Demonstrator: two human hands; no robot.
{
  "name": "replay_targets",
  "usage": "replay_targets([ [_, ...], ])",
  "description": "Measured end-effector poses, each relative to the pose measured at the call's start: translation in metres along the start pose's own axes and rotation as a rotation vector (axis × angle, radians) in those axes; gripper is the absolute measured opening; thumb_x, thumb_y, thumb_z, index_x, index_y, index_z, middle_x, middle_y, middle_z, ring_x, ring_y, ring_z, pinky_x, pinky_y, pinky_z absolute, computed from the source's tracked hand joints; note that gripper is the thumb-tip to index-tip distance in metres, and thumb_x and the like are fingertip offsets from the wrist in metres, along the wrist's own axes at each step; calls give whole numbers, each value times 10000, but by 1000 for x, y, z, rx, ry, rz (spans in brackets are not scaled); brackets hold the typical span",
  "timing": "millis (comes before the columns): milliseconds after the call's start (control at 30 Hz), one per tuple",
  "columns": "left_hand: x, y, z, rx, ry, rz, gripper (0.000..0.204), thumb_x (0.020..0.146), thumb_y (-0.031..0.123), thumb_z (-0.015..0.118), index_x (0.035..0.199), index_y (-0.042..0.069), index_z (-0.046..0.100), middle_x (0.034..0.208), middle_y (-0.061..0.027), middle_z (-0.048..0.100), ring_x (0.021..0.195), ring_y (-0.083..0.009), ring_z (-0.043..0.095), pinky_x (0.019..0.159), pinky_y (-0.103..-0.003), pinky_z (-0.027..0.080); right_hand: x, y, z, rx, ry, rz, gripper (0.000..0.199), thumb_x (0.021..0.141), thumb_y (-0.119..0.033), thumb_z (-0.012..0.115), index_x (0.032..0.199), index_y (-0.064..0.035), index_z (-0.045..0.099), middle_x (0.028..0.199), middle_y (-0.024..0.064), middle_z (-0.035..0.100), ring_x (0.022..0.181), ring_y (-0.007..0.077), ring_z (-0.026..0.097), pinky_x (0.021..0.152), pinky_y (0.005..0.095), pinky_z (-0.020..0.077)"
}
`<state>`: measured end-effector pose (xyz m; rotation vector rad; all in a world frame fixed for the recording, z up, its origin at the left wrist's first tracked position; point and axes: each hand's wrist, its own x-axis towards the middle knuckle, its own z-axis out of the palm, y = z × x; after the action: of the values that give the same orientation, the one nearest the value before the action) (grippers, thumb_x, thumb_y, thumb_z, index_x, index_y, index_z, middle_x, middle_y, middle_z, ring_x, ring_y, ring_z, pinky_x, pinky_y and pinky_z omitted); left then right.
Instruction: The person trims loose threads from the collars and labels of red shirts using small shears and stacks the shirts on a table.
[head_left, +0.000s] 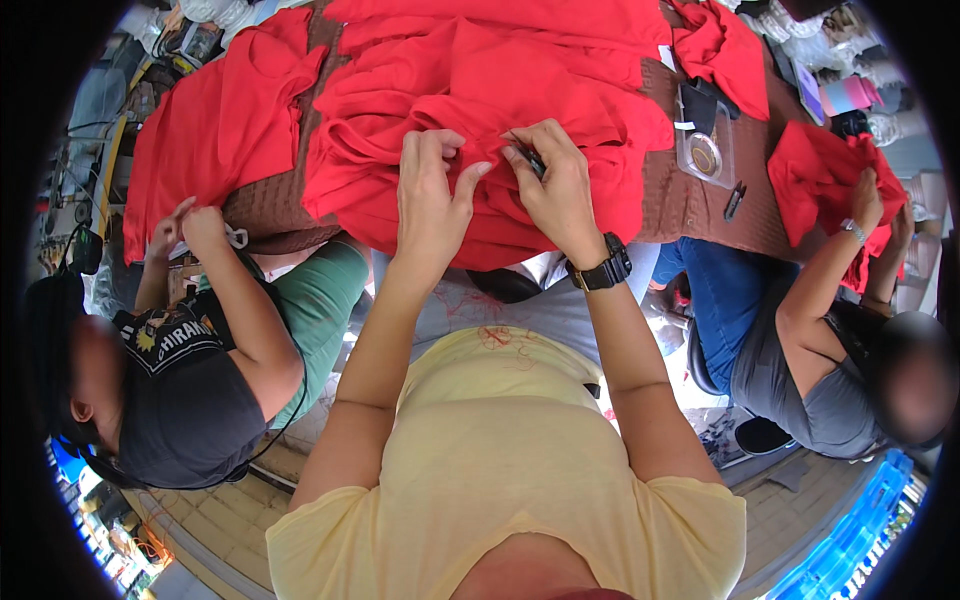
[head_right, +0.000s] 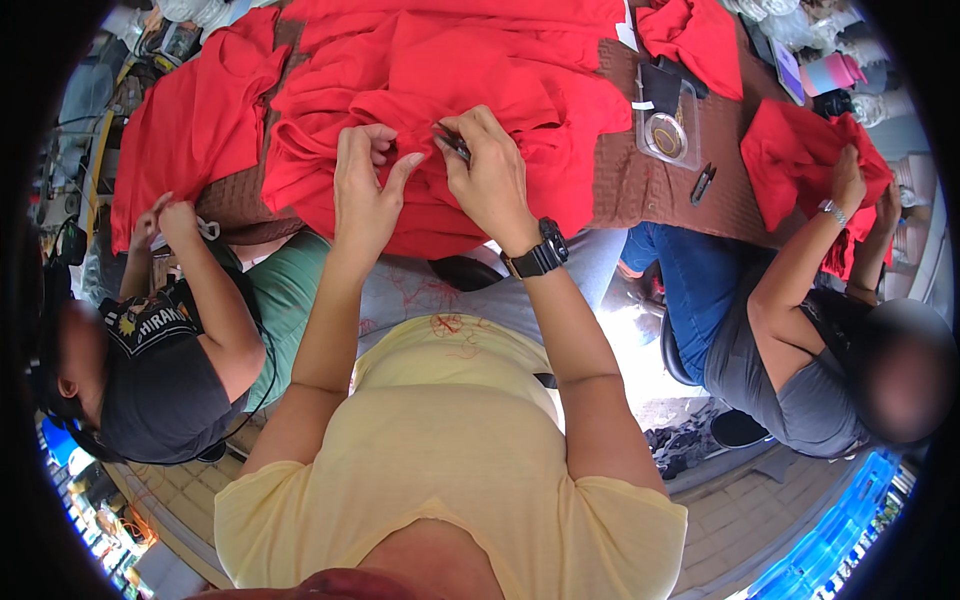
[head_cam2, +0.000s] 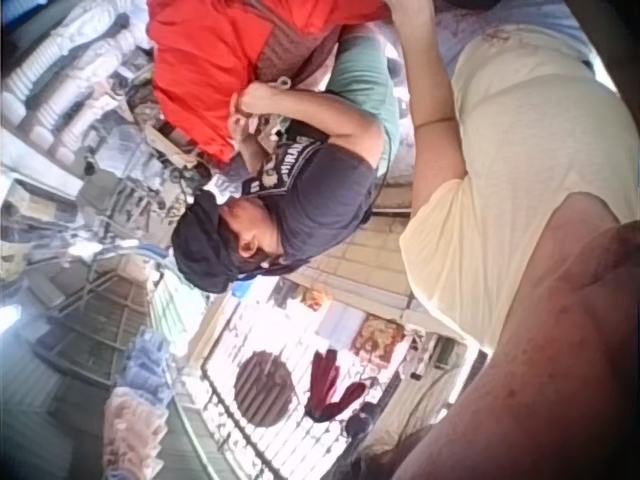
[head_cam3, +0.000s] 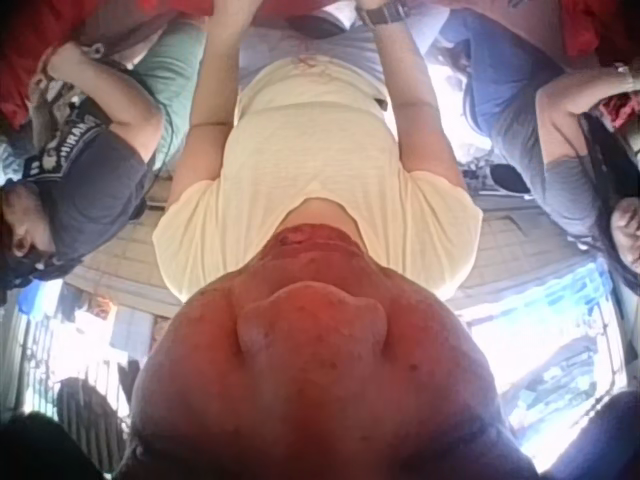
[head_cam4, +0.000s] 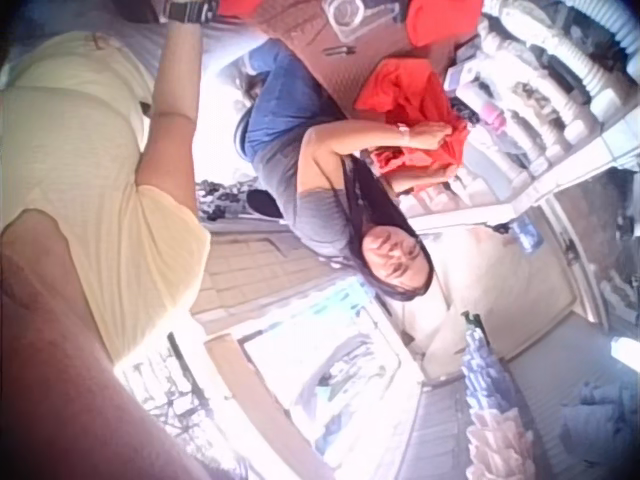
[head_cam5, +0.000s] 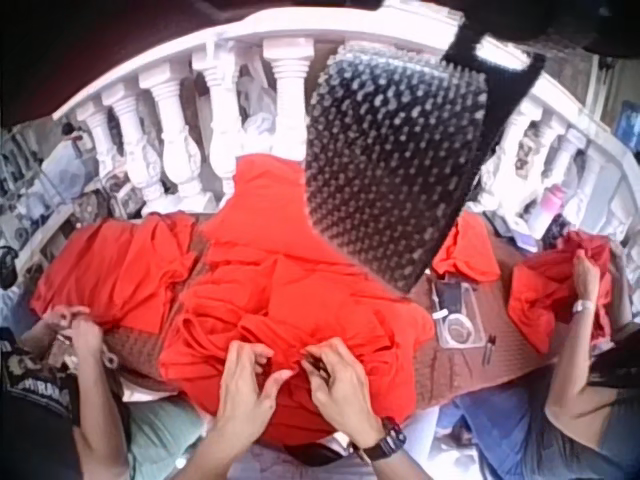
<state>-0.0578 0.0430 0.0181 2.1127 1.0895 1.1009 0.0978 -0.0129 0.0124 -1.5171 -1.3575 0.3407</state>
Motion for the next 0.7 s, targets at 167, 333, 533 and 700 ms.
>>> replay_targets([
  [167,12,4,2,-21,-6,123,237,856,81,761,1049,20,638,1001,-98,571,837,-230,557,737,-346,486,1,-3,-3,30,-32,62,186,871,18,662,1057,21,664,957,146,576,826,306,620,738,380,495],
  [333,25,-15,9,-75,-48,226,118,917,34,685,1016,-9,637,849,-57,605,821,-171,584,730,-300,490,1,-5,-6,43,-54,45,194,866,30,671,1060,30,666,916,140,556,833,283,606,748,364,483],
  [533,21,-13,6,-376,-86,-141,99,983,81,621,958,-14,620,930,-100,639,828,-203,615,730,-320,493,3,-3,-10,79,-79,76,179,891,-9,683,1067,24,671,897,121,544,776,233,561,707,321,455],
  [700,8,2,-9,-110,-45,-214,203,1018,175,609,1119,5,564,986,-93,635,843,-148,599,742,-277,489,1,3,-12,277,-65,175,150,931,-73,688,1059,5,682,890,57,554,775,130,518,694,275,424],
])
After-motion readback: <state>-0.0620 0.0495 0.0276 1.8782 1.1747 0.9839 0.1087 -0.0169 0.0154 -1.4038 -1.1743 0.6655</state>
